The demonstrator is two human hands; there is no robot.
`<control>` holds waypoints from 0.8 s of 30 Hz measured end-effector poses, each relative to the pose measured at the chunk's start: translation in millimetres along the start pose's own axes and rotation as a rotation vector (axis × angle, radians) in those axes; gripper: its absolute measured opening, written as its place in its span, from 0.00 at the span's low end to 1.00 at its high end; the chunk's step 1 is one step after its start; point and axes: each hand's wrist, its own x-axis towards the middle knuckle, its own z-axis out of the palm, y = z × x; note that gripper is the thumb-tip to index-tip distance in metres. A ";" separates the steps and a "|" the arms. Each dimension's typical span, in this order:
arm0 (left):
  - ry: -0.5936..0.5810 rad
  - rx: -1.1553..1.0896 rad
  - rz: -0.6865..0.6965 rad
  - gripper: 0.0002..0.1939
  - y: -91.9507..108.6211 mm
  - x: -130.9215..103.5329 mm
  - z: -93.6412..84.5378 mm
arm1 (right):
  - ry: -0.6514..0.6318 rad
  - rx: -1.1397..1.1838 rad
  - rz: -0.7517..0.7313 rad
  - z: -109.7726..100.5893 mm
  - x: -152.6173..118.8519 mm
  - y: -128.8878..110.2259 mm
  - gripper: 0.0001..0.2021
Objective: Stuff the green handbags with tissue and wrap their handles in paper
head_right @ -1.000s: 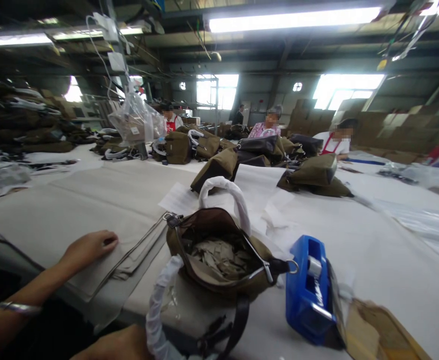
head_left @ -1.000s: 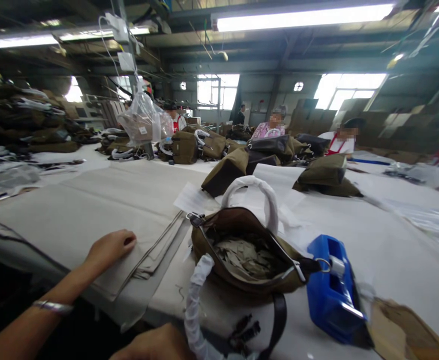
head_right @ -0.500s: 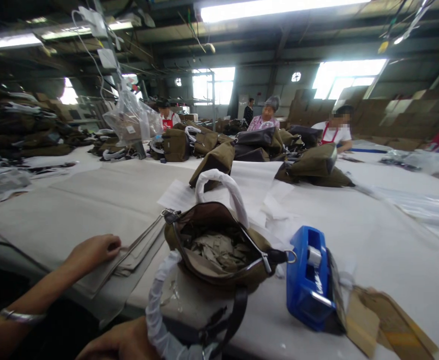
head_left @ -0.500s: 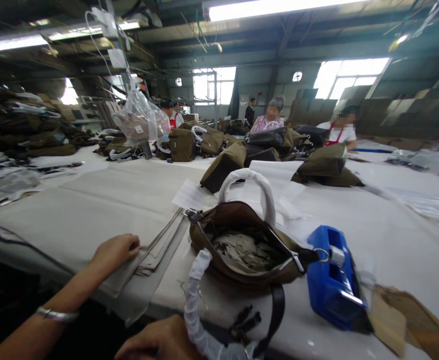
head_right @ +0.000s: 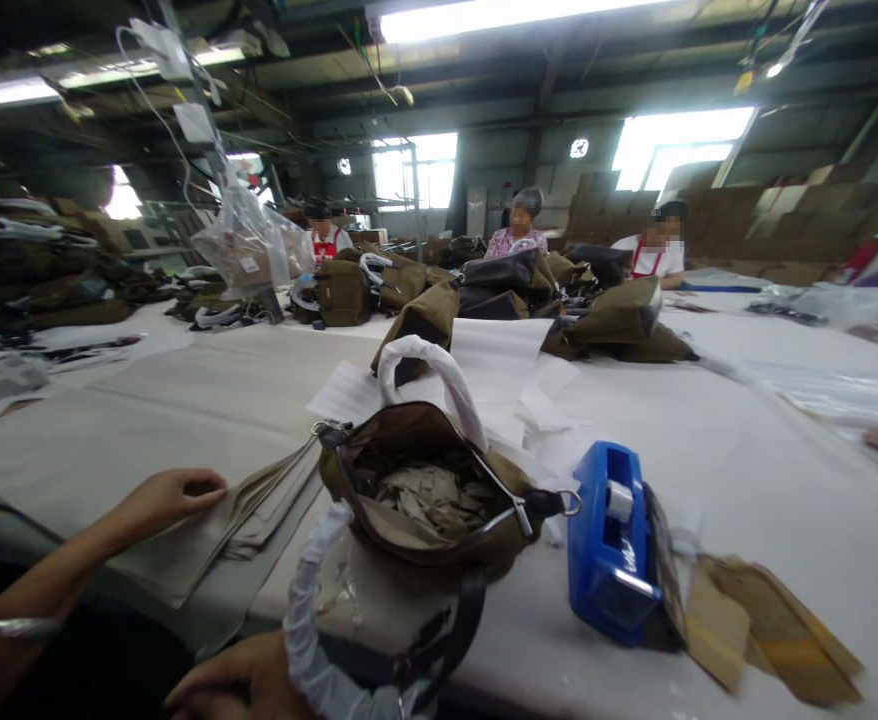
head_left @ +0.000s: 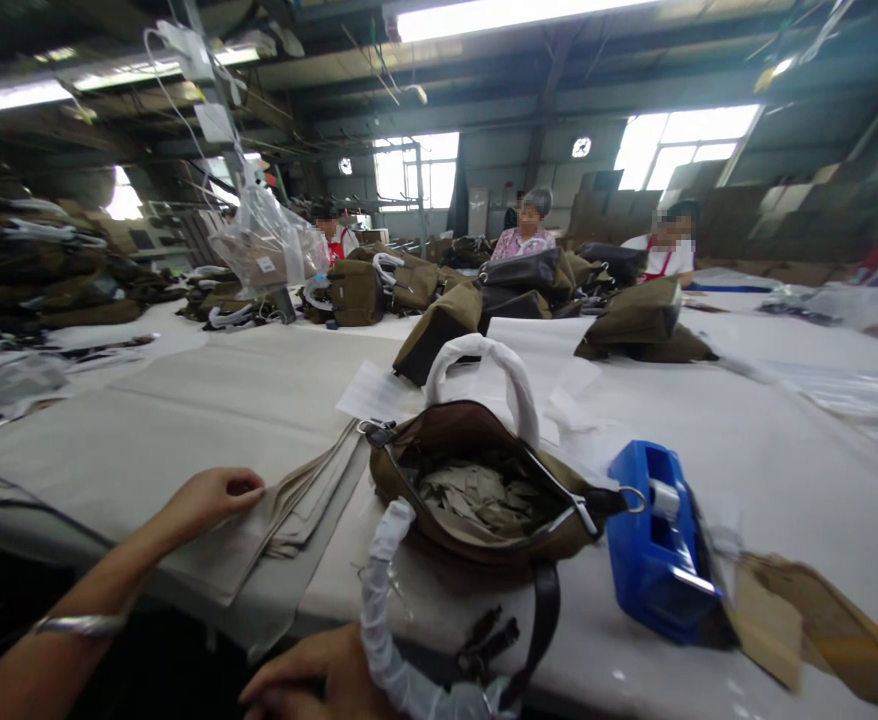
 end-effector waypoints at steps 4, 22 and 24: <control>-0.049 -0.023 0.001 0.22 0.2 2.8 -3.6 | 0.033 0.082 0.036 0.8 -0.2 -4.7 0.11; 0.227 -0.079 -0.018 0.30 3.1 -39.9 -6.6 | 0.294 0.517 -0.027 -13.5 54.6 7.1 0.54; 0.037 -0.141 0.063 0.29 13.9 -74.9 -2.7 | 0.327 0.593 -0.006 -15.3 58.6 -0.7 0.51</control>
